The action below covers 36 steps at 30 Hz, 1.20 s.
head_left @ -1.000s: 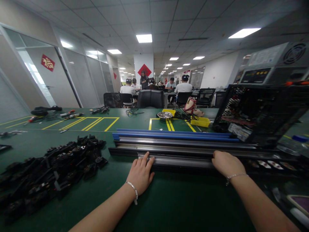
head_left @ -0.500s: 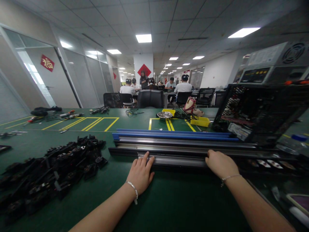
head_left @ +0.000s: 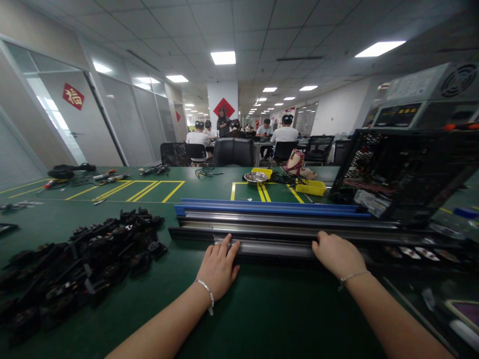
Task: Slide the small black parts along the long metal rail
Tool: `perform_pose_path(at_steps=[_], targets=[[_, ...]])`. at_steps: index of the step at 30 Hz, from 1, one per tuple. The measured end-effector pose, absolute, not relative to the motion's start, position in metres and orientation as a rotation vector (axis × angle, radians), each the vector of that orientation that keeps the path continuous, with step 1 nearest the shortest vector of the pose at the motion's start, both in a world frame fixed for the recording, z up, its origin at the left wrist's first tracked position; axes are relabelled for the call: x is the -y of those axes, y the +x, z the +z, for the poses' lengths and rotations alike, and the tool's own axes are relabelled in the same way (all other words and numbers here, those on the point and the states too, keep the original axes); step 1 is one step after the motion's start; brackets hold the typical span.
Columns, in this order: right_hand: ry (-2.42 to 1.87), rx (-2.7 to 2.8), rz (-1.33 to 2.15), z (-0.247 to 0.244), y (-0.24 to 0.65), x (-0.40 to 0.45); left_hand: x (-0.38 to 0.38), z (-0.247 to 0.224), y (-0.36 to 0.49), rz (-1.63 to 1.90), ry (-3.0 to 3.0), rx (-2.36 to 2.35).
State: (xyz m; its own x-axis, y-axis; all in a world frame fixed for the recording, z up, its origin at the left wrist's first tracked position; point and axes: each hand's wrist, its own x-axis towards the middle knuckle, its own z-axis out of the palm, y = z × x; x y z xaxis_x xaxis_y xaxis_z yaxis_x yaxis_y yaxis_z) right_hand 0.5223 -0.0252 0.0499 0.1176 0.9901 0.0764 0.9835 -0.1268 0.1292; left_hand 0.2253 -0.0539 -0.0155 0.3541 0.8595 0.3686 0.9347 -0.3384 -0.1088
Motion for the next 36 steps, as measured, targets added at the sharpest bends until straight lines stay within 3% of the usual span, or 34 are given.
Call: perform_pose_path(at_steps=[36], targets=[[2.192,-2.256,0.406,0.041,0.488,0.037,0.054,-0.016,0.226,-0.358,-2.313,1.587]])
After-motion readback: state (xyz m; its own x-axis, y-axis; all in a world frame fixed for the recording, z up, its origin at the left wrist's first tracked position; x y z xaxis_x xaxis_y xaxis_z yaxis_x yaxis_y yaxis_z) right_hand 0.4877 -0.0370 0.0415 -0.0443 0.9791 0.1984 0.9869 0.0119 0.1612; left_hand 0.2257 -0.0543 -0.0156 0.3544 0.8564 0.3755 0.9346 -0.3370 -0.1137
